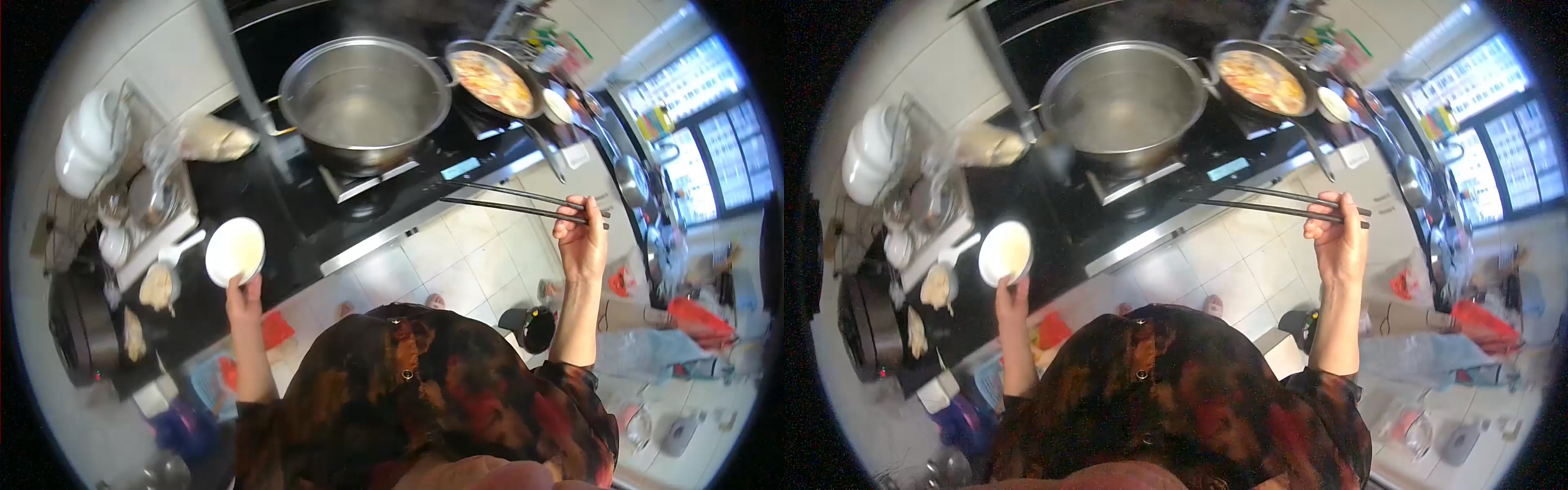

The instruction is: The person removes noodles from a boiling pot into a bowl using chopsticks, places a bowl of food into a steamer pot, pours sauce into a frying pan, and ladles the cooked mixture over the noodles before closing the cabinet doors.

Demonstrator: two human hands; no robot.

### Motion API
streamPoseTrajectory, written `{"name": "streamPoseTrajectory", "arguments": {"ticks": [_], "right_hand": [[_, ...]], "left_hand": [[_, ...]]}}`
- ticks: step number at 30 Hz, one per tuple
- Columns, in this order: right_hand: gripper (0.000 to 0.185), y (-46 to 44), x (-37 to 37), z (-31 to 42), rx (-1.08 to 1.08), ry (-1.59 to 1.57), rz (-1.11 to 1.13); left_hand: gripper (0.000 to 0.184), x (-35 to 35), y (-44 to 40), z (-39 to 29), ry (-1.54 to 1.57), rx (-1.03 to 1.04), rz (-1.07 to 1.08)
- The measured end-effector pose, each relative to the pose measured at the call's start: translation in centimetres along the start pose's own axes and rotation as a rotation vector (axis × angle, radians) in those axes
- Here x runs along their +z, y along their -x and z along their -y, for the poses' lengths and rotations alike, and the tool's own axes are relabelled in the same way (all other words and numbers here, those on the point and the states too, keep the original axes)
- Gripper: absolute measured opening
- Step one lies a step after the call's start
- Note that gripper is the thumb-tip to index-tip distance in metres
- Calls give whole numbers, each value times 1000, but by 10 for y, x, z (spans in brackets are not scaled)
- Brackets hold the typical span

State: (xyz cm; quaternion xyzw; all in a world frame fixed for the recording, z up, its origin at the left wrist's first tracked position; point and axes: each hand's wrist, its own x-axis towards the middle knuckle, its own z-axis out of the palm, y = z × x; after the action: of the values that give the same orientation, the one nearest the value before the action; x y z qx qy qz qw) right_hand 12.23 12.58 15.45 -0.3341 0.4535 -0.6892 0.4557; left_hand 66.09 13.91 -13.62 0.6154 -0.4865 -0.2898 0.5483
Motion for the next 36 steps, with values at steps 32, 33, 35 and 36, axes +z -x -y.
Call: {"name": "streamPoseTrajectory", "arguments": {"ticks": [32, 33, 35, 36], "right_hand": [[34, -161, -432, 66, -219, 254, -545], [33, -181, -432, 69, -286, 460, -520], [25, -220, -446, 66, -314, 558, -463], [21, -241, -449, 67, -469, 823, -348]], "left_hand": [[27, 562, 85, -204, 233, -847, 812], [27, 577, 76, -199, 249, -847, 763], [28, 604, 64, -187, 252, -889, 673], [28, 613, 62, -184, 303, -896, 668]]}}
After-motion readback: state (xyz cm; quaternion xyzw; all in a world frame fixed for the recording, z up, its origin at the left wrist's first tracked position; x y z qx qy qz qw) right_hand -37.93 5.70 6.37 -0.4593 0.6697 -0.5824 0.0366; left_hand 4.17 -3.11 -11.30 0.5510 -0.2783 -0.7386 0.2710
